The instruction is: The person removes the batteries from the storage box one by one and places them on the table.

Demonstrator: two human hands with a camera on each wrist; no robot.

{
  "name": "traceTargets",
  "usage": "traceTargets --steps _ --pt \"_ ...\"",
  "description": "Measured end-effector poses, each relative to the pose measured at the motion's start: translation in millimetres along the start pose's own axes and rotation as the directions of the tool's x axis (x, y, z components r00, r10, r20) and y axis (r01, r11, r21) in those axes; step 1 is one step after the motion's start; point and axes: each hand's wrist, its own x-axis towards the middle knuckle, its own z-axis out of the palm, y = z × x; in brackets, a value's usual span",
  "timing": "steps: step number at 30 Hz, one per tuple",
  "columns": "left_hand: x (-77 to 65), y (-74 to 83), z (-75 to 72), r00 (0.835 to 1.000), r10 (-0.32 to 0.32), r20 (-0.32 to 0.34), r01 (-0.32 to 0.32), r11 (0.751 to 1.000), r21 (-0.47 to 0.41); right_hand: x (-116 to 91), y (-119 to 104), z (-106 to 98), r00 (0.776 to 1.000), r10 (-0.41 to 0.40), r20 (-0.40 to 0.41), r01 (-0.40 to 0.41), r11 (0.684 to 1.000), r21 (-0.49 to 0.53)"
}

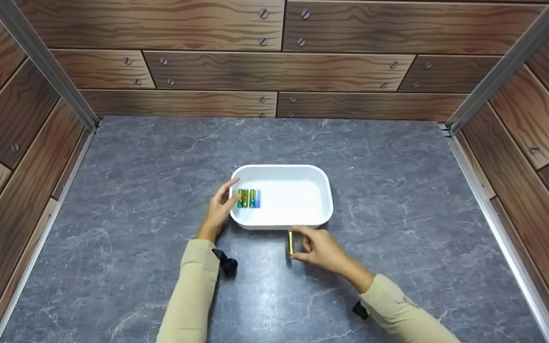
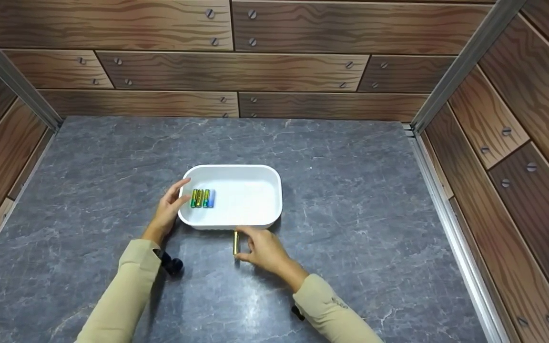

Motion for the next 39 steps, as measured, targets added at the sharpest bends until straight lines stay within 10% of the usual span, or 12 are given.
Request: traceTargets --steps 39 --pt "-7.1 0.7 -3.3 0.995 -0.070 0.074 0.071 0.997 -0.009 23 12 33 0.983 0.173 0.067 -0.163 0.978 -0.130"
